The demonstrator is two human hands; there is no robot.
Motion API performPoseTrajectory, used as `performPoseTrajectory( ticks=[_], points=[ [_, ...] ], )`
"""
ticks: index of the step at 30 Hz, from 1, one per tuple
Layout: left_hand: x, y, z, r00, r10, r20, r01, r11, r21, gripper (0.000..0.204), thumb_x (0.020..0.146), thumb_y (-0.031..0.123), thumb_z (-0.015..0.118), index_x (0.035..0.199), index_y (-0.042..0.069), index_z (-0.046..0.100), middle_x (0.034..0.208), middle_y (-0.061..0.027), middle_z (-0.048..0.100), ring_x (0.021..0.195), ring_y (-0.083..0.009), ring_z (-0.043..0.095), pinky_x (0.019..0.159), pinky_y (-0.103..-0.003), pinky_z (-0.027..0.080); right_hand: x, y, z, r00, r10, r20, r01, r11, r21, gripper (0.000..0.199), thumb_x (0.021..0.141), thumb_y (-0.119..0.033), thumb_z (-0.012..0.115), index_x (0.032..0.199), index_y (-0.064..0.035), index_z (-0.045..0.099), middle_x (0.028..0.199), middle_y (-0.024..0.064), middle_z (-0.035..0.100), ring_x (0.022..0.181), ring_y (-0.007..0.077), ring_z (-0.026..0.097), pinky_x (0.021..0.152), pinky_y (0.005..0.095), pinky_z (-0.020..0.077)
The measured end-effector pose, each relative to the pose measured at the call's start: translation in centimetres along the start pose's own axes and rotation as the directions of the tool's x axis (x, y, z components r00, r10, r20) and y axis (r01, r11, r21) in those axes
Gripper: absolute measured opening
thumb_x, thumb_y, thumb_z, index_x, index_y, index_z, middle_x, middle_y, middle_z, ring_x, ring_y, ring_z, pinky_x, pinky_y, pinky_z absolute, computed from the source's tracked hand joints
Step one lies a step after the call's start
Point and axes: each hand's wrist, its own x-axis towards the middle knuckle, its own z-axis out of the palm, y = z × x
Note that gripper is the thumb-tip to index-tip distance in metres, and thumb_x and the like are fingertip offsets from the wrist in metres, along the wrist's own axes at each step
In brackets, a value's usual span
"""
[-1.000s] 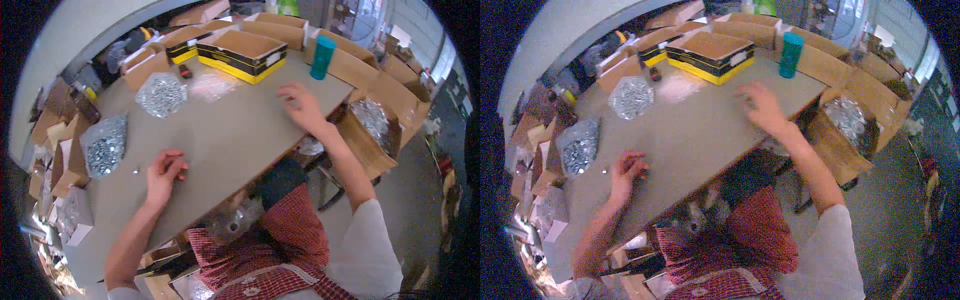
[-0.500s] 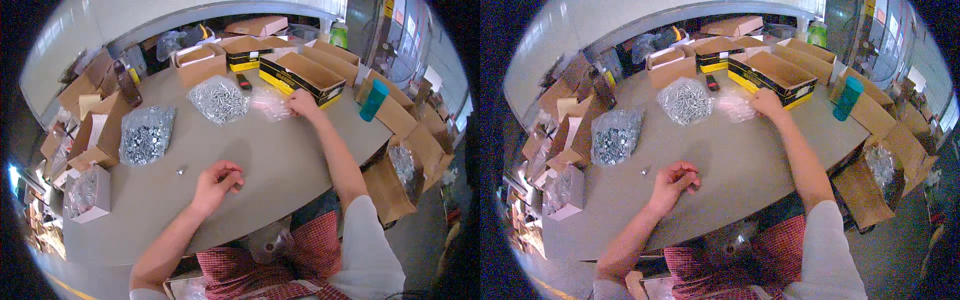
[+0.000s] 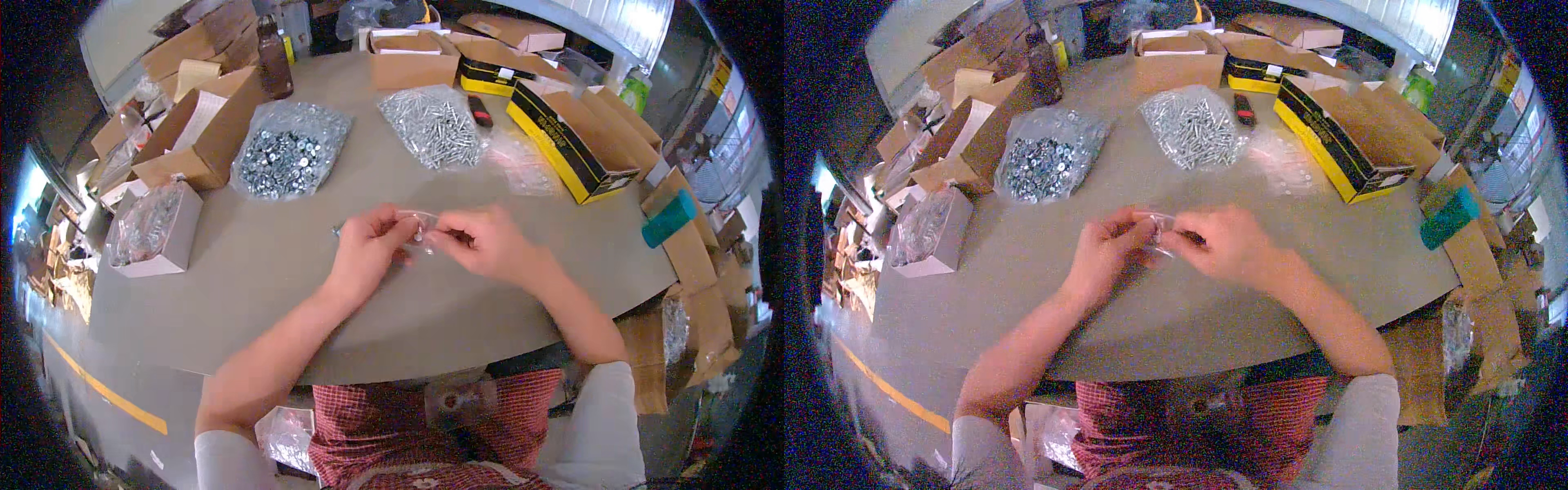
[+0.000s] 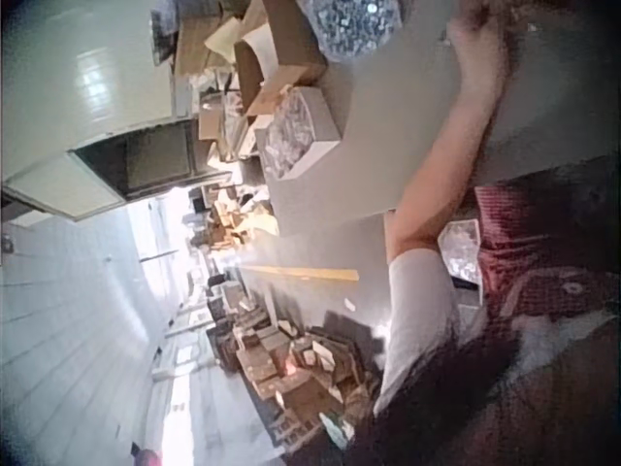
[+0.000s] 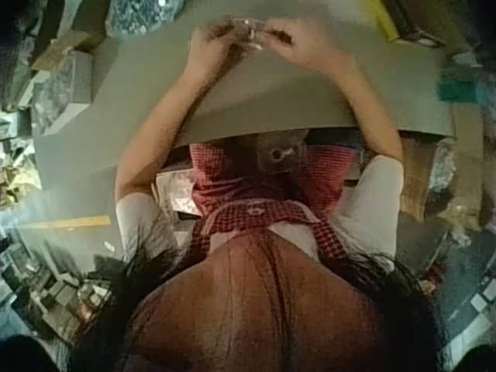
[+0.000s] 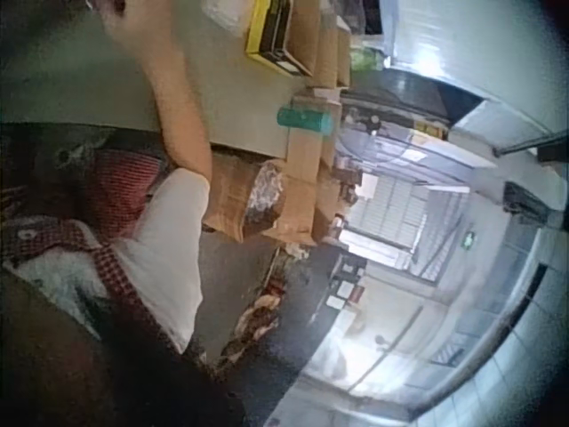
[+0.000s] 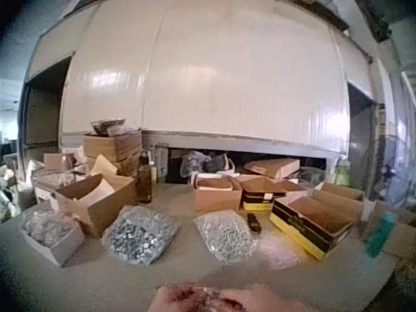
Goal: Packaging small metal screws and washers into small plastic bags.
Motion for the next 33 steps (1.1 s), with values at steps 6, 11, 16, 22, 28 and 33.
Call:
performPoseTrajectory(
  ticks=[6, 11, 16, 22, 28, 33],
  points=[
    [0.0, 0.0, 0.7, 0.999, -0.019, 0.027, 0.012, 0.972, 0.235, 0.021, 0.096, 0.020, 0.062, 0.106, 0.003, 0.069, 0.084, -0.0007, 0.070, 0.074, -0.0088, 0.061, 0.063, -0.025, 0.050, 0.1, 1.1, 0.0, 0.959, -0.026, -0.284, 0.055, 0.994, 0.094, 0.022, 0.088, -0.025, 0.070, 0.087, -0.0042, 0.064, 0.079, 0.0099, 0.066, 0.074, 0.0244, 0.066, 0.069, 0.0366, 0.0515],
    [-0.1, 0.2, 0.3, 0.997, 0.044, 0.061, -0.067, 0.885, 0.461, 0.016, 0.093, 0.014, 0.064, 0.099, 0.001, 0.071, 0.081, -0.0020, 0.070, 0.071, -0.0082, 0.061, 0.063, -0.025, 0.049, -0.3, 1.3, -0.8, 0.984, 0.156, 0.090, -0.179, 0.902, 0.392, 0.014, 0.088, -0.012, 0.070, 0.094, -0.0001, 0.067, 0.083, 0.0023, 0.067, 0.079, 0.0107, 0.062, 0.075, 0.0271, 0.0499],
    [-0.2, 0.3, -0.1, 0.993, 0.056, 0.107, -0.105, 0.837, 0.537, 0.016, 0.090, 0.013, 0.066, 0.099, 0.001, 0.071, 0.081, -0.0048, 0.071, 0.071, -0.0093, 0.062, 0.065, -0.026, 0.050, -0.4, 2.7, -0.7, 0.971, 0.057, 0.232, -0.147, 0.908, 0.392, 0.013, 0.086, -0.015, 0.068, 0.089, -0.0022, 0.069, 0.076, 0.0037, 0.069, 0.069, 0.0123, 0.065, 0.066, 0.0283, 0.0521],
    [-0.2, 1.3, -0.2, 0.810, 0.573, 0.123, -0.371, 0.339, 0.865, 0.012, 0.087, 0.011, 0.065, 0.096, 0.003, 0.068, 0.082, -0.0120, 0.071, 0.070, -0.0244, 0.068, 0.063, -0.035, 0.053, -0.4, 1.6, -0.2, 0.887, 0.222, 0.404, -0.405, 0.793, 0.454, 0.017, 0.089, -0.019, 0.068, 0.085, -0.0032, 0.066, 0.069, 0.0032, 0.067, 0.057, 0.0109, 0.062, 0.052, 0.0270, 0.0508],
    [-1.0, 1.0, 0.1, 0.882, 0.454, 0.128, -0.371, 0.500, 0.783, 0.014, 0.089, 0.016, 0.067, 0.090, 0.002, 0.066, 0.082, -0.0112, 0.070, 0.064, -0.0216, 0.067, 0.059, -0.035, 0.053, -0.8, 1.9, 1.3, 0.913, 0.220, 0.343, -0.373, 0.790, 0.486, 0.021, 0.087, -0.022, 0.073, 0.082, -0.0056, 0.061, 0.064, 0.0014, 0.062, 0.053, 0.0090, 0.058, 0.047, 0.0269, 0.0458],
    [-1.0, 1.6, 0.4, 0.996, -0.067, 0.066, 0.021, 0.843, 0.537, 0.024, 0.093, 0.024, 0.065, 0.096, 0.000, 0.067, 0.081, -0.0058, 0.069, 0.063, -0.0114, 0.063, 0.054, -0.029, 0.052, -0.7, 0.5, 2.2, 0.952, 0.167, 0.256, -0.281, 0.807, 0.519, 0.024, 0.084, -0.023, 0.076, 0.078, -0.0064, 0.060, 0.063, -0.0005, 0.059, 0.058, 0.0067, 0.052, 0.051, 0.0267, 0.0410]
  ],
)
